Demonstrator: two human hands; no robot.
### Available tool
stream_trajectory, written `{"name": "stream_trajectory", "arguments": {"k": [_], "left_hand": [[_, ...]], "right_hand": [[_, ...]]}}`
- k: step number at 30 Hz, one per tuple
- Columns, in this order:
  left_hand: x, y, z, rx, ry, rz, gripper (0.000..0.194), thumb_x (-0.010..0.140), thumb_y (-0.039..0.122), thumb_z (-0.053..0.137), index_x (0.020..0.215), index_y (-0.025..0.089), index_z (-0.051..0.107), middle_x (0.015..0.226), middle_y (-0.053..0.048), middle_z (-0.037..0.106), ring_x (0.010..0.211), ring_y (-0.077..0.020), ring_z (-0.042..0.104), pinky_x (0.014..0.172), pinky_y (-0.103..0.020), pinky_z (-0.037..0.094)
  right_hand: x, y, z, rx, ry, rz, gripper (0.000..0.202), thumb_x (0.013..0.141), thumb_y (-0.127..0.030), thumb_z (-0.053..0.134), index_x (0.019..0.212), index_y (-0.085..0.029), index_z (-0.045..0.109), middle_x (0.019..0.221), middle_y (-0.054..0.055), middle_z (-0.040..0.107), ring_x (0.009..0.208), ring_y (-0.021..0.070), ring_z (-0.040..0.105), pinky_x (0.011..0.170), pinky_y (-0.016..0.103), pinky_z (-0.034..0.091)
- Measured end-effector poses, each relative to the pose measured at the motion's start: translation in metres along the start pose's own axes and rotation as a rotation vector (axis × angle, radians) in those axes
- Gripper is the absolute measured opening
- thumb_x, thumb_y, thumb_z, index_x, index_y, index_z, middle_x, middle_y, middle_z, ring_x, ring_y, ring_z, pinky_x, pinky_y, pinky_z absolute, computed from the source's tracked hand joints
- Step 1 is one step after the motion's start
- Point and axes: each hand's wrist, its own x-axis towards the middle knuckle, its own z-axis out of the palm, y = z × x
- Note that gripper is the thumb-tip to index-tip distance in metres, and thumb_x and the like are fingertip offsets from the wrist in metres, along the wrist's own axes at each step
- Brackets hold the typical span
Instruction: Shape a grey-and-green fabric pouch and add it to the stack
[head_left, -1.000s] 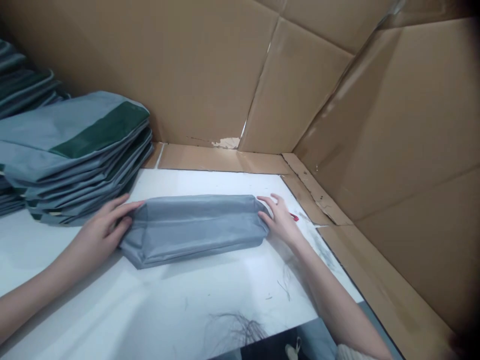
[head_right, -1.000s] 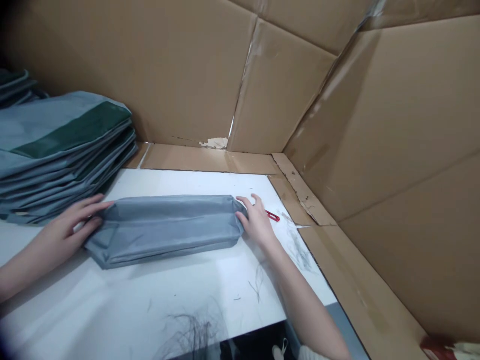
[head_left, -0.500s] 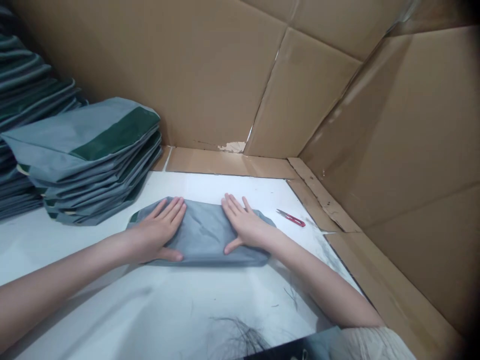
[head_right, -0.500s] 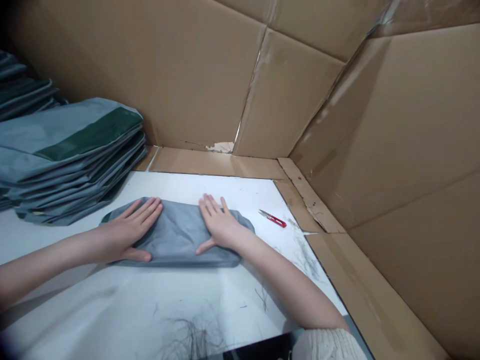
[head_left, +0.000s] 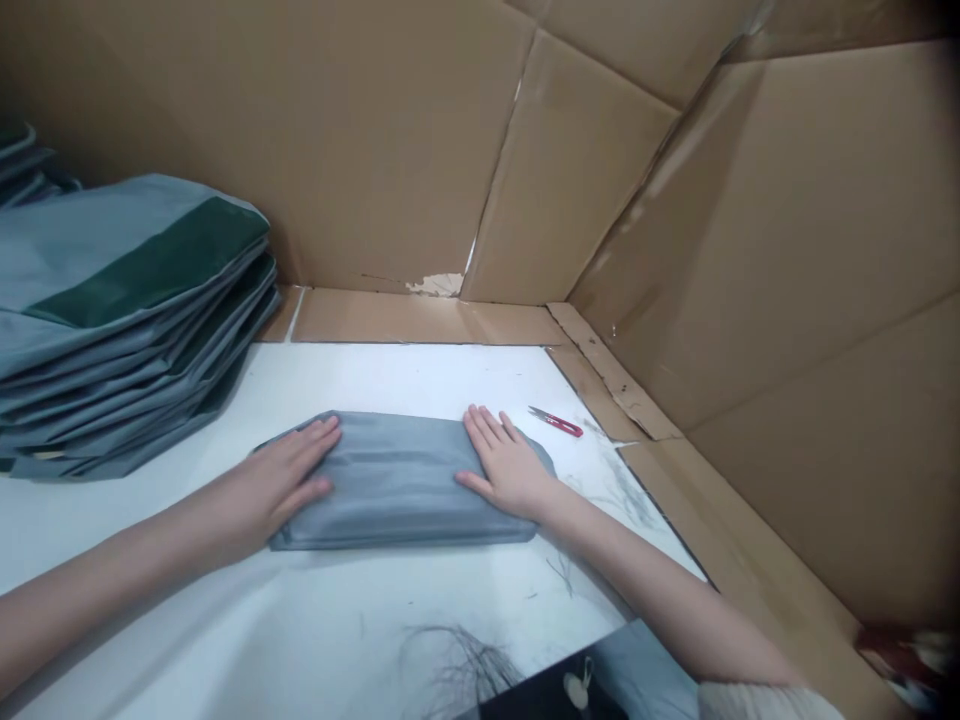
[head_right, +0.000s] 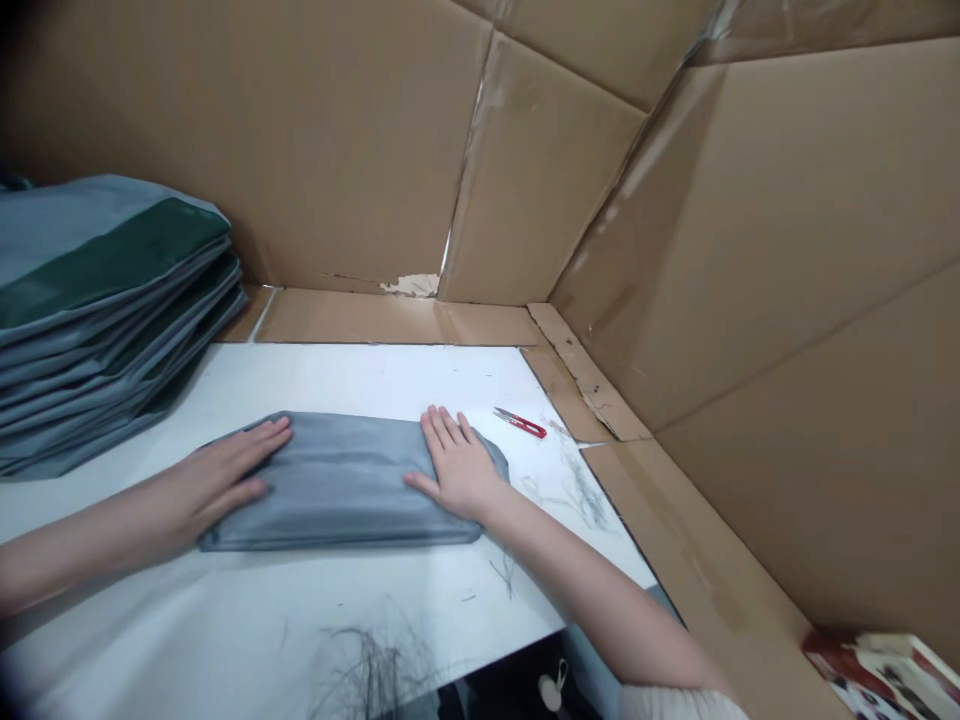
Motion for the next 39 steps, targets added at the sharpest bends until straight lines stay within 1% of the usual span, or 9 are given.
{"name": "stream_trajectory", "arguments": {"k": [5,9,12,15,20,25,28,33,39], "left_hand": [[0.032,0.009,-0.010,0.070,0.199,-0.193,0.067,0.075,0.058,0.043,0.120,0.008,0.042,0.118,-0.019,0.051,0.113,-0.0312,0.048,0.094,-0.041,0.041],[0.028,0.004,-0.034,-0.020,0.173,-0.226,0.062,0.073,0.061,0.042,0.112,0.013,0.043,0.076,-0.004,0.056,0.064,-0.0177,0.055,0.059,-0.028,0.045],[0.004,0.006,-0.056,0.114,0.472,-0.010,0.059,0.078,0.057,0.035,0.120,0.016,0.039,0.085,-0.004,0.051,0.073,-0.0149,0.051,0.065,-0.025,0.044],[-0.020,0.009,-0.053,0.302,0.551,0.406,0.054,0.079,0.056,0.038,0.118,0.020,0.047,0.077,-0.001,0.051,0.073,-0.0141,0.048,0.069,-0.025,0.041],[-0.046,0.011,-0.009,0.463,0.439,0.649,0.027,0.084,0.022,0.046,0.108,0.018,0.057,0.067,0.000,0.056,0.071,-0.0138,0.050,0.073,-0.029,0.041],[-0.048,0.023,-0.006,0.148,0.220,0.422,0.026,0.084,0.033,0.041,0.103,0.032,0.060,0.119,0.000,0.055,0.118,-0.0212,0.042,0.102,-0.041,0.032],[-0.031,0.033,-0.009,0.085,0.173,0.258,0.040,0.084,0.046,0.035,0.120,0.035,0.048,0.139,0.003,0.036,0.131,-0.0230,0.029,0.108,-0.043,0.026],[-0.021,0.029,0.014,0.194,0.088,0.163,0.082,0.072,0.067,0.037,0.137,0.020,0.022,0.144,-0.013,0.022,0.133,-0.0325,0.023,0.104,-0.048,0.027],[-0.013,0.032,0.010,0.216,0.015,0.130,0.071,0.075,0.068,0.027,0.125,0.022,0.045,0.135,-0.014,0.041,0.123,-0.0323,0.040,0.096,-0.047,0.035]], "right_hand": [[0.023,-0.007,-0.018,0.056,0.014,0.098,0.074,0.072,-0.065,0.048,0.117,-0.005,0.048,0.099,0.017,0.056,0.094,0.0280,0.052,0.080,0.038,0.041],[0.026,-0.012,-0.054,0.006,0.236,0.107,0.053,0.066,-0.057,0.062,0.091,-0.012,0.055,0.088,0.011,0.054,0.082,0.0234,0.049,0.070,0.032,0.039],[0.012,-0.021,-0.076,-0.172,0.574,0.039,0.025,0.079,-0.038,0.056,0.081,-0.014,0.052,0.080,0.009,0.050,0.074,0.0197,0.044,0.064,0.030,0.035],[0.003,-0.026,-0.071,-0.331,0.679,-0.159,0.014,0.085,-0.023,0.044,0.077,-0.014,0.051,0.069,0.006,0.045,0.064,0.0167,0.039,0.058,0.029,0.030],[-0.007,-0.025,-0.019,-0.376,0.483,-0.608,0.023,0.086,-0.007,0.038,0.101,-0.012,0.054,0.070,0.002,0.051,0.063,0.0126,0.042,0.054,0.027,0.030],[-0.017,-0.030,-0.028,-0.005,0.084,-0.385,0.049,0.083,-0.049,0.047,0.117,-0.015,0.054,0.088,0.007,0.056,0.080,0.0173,0.048,0.069,0.029,0.042],[-0.004,-0.033,-0.043,0.071,0.115,-0.239,0.058,0.082,-0.059,0.039,0.125,-0.020,0.049,0.124,0.012,0.045,0.114,0.0265,0.039,0.094,0.041,0.033],[0.014,-0.034,-0.017,0.122,-0.111,-0.257,0.084,0.079,-0.070,0.025,0.143,-0.019,0.003,0.148,0.009,0.000,0.135,0.0297,-0.002,0.105,0.054,0.007],[0.019,-0.043,-0.020,0.125,-0.145,-0.225,0.087,0.078,-0.071,0.023,0.138,-0.007,0.024,0.143,0.017,0.020,0.132,0.0317,0.017,0.104,0.050,0.018]]}}
